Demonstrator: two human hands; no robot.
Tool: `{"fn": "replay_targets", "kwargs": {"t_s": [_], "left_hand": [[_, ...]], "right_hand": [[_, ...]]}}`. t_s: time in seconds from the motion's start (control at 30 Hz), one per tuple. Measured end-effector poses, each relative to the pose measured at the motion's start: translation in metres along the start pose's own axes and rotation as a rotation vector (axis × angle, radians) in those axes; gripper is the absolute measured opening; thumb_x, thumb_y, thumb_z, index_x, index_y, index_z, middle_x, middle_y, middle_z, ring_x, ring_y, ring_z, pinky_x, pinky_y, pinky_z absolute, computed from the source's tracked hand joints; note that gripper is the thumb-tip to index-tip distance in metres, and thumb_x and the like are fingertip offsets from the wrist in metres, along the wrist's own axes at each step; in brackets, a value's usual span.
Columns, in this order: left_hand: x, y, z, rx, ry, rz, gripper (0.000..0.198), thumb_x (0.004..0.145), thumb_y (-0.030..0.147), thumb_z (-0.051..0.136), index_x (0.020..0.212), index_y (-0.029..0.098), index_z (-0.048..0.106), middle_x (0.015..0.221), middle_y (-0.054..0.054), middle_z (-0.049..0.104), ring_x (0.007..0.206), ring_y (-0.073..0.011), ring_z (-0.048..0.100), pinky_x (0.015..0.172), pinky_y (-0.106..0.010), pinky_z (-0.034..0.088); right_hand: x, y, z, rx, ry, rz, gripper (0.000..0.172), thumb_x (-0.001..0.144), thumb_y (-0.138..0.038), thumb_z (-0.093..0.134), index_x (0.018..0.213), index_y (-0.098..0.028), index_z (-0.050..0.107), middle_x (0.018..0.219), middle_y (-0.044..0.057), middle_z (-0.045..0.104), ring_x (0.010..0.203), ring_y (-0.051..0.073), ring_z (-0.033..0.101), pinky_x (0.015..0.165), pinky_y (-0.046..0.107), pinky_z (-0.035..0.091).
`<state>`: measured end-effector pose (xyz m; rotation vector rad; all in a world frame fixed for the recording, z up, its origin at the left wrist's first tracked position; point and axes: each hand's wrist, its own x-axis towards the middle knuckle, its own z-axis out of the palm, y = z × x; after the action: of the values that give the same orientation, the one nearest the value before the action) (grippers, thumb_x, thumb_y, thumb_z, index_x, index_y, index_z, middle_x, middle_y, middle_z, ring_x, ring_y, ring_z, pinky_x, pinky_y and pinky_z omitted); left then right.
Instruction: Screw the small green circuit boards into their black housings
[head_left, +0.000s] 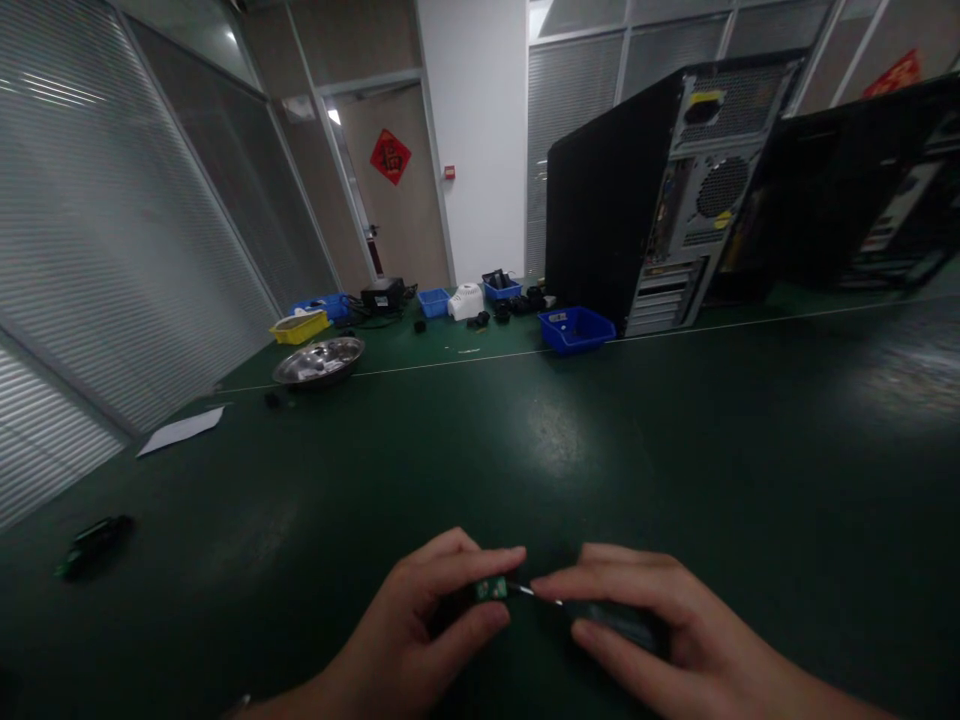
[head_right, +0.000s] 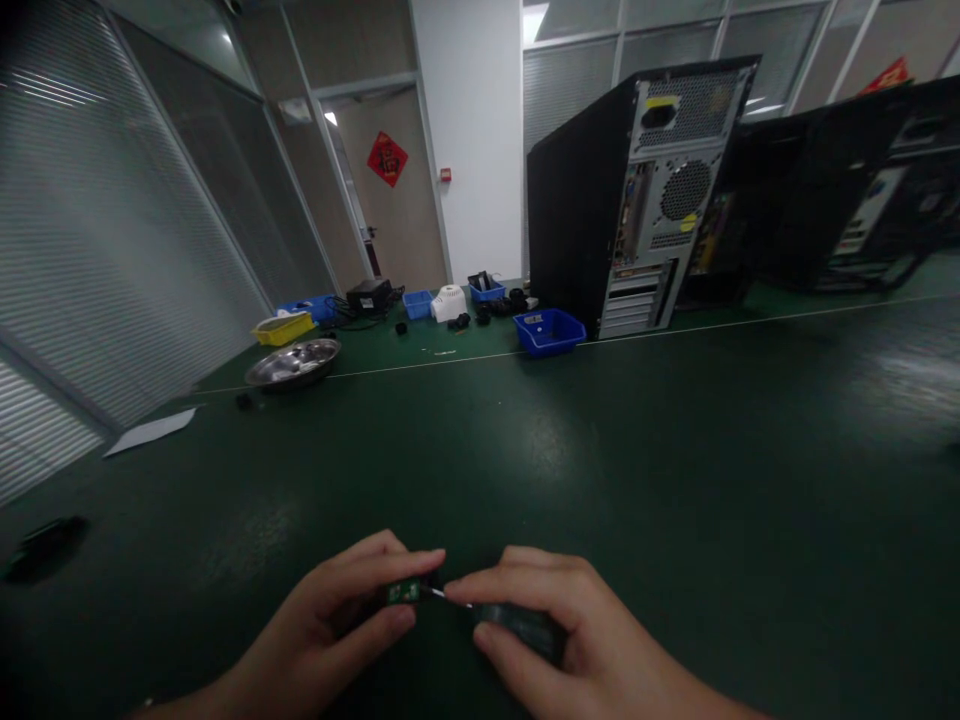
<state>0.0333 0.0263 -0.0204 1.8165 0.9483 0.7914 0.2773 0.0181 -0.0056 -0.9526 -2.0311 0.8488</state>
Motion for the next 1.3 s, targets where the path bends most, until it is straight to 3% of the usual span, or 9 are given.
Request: {"fn": "replay_targets", "kwargs": {"t_s": [0.17,0.37,0.53,0.77,0.97,1.3], "left_hand": [[0.000,0.003,0.004,-0.112,0.019,-0.080,0.031,0.088,0.026,0.064,0.118,0.033,0.069,0.092,-0.004,0.060,0.077,-0.0153,0.058,0.067,-0.026,0.043],[-0.002,0.011,0.010,-0.618,0.016,-0.364,0.031,0.081,0.031,0.074,0.112,0.027,0.073,0.084,-0.003,0.069,0.073,-0.0127,0.065,0.077,-0.027,0.049],[-0.002,0.014,0.011,-0.843,0.106,-0.469,0.029,0.079,0.035,0.075,0.103,0.018,0.077,0.092,-0.007,0.075,0.082,-0.0149,0.067,0.079,-0.026,0.049],[0.003,0.022,0.011,-0.901,0.100,-0.541,0.026,0.074,0.031,0.080,0.094,0.014,0.079,0.086,-0.006,0.073,0.073,-0.0117,0.065,0.073,-0.022,0.048],[0.004,0.020,0.010,-0.896,0.096,-0.555,0.028,0.070,0.033,0.083,0.091,0.015,0.080,0.094,-0.005,0.068,0.072,-0.0095,0.062,0.076,-0.022,0.046],[0.004,0.014,0.011,-0.903,0.040,-0.510,0.026,0.077,0.031,0.078,0.095,0.013,0.079,0.089,-0.007,0.069,0.074,-0.0113,0.060,0.075,-0.022,0.045]], "right_hand": [[-0.001,0.003,0.000,0.012,-0.023,0.017,0.025,0.086,-0.020,0.063,0.107,-0.025,0.075,0.082,0.005,0.074,0.071,0.018,0.070,0.066,0.026,0.058],[0.001,-0.001,-0.001,0.064,-0.057,0.001,0.028,0.087,-0.017,0.062,0.110,-0.027,0.074,0.082,0.004,0.074,0.071,0.017,0.070,0.064,0.024,0.057],[0.004,-0.002,0.000,0.044,-0.030,-0.006,0.027,0.085,-0.016,0.062,0.106,-0.024,0.076,0.077,0.005,0.074,0.067,0.018,0.070,0.062,0.025,0.057],[0.003,-0.002,-0.001,0.034,-0.066,-0.002,0.027,0.084,-0.017,0.062,0.107,-0.023,0.076,0.077,0.006,0.073,0.067,0.019,0.069,0.061,0.026,0.056],[0.006,-0.007,-0.002,0.057,-0.107,0.018,0.029,0.083,-0.014,0.061,0.105,-0.022,0.077,0.078,0.005,0.074,0.067,0.018,0.069,0.062,0.025,0.055],[0.007,-0.011,-0.002,0.044,-0.117,0.006,0.031,0.083,-0.013,0.060,0.108,-0.024,0.076,0.080,0.005,0.074,0.069,0.018,0.070,0.062,0.025,0.056]]}}
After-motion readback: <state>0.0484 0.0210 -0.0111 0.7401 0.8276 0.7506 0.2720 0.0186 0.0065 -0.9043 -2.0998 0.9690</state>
